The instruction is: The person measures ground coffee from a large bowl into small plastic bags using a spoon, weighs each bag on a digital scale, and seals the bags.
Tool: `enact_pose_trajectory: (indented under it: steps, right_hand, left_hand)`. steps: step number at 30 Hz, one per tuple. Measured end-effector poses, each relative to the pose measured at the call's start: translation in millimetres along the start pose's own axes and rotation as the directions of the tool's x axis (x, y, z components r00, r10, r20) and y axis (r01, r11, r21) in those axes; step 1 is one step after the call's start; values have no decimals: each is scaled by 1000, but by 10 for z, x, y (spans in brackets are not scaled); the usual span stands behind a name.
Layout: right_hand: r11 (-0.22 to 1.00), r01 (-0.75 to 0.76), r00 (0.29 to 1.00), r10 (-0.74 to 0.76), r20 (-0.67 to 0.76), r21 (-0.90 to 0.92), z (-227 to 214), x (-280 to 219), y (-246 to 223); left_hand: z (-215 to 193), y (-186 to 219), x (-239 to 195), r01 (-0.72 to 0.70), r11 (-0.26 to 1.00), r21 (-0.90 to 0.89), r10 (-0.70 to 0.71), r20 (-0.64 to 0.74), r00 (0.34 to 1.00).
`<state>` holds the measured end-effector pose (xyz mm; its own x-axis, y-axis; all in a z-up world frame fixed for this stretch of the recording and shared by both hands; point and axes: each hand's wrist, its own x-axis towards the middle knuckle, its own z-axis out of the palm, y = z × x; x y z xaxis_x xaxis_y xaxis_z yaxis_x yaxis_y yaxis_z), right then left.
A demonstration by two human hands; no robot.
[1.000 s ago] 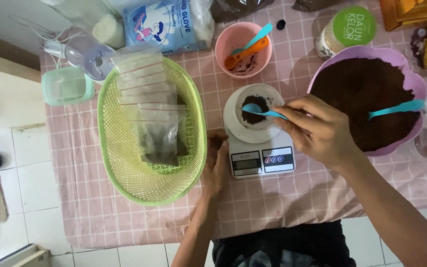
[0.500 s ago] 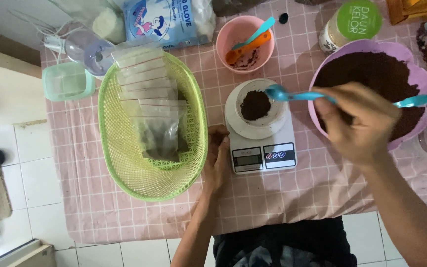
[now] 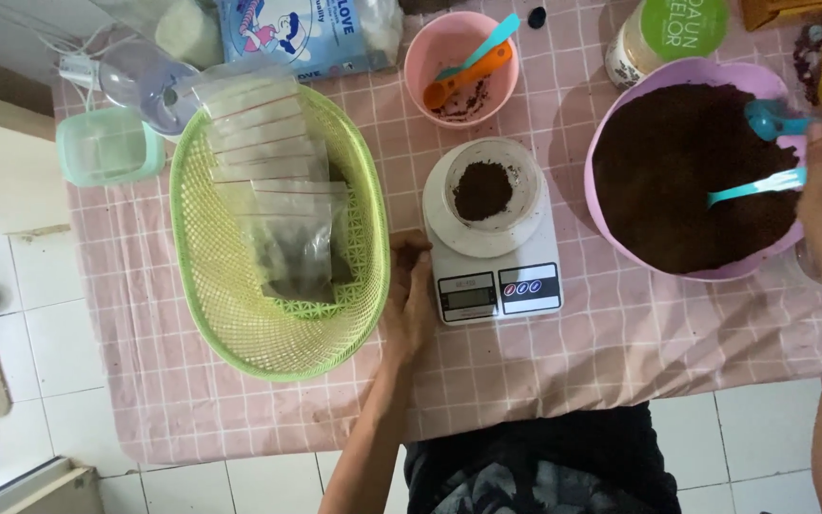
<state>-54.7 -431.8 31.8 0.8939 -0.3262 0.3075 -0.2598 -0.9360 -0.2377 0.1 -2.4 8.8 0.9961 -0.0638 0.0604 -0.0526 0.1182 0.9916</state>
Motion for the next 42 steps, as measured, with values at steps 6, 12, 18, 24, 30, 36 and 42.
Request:
enact_pose_trajectory:
  steps: [6, 12, 18, 24, 30, 36, 42]
  right_hand:
    - [823, 406, 906, -418, 59, -398, -310, 140, -597]
    - [744, 535, 817, -577, 18, -400, -230, 176, -906]
    - [749, 605, 775, -632, -15, -269, -351, 157, -1090]
    - [717, 652, 747, -663, 50, -247, -421, 110, -1170]
    - [604, 746, 658, -734, 170, -281, -521, 215, -1365]
    - [387, 803, 568, -725, 388, -454, -472, 246, -1306]
    - [535, 780, 625, -649, 434, -323, -331, 254, -1203]
  left_hand:
    - [-12, 1, -9, 44, 998, 37, -42, -31, 999]
    - [10, 27, -1, 20, 998, 57, -18, -34, 999]
    - [25, 75, 9, 17, 1000, 23, -16, -30, 999]
    - [11, -13, -22, 29, 999, -14, -29, -25, 999]
    - [45, 39, 9, -14, 999, -30, 13, -27, 1000]
    - [12, -58, -2, -39, 999, -28, 38, -36, 999]
    - [12, -57, 2, -28, 999, -27, 27, -30, 999]
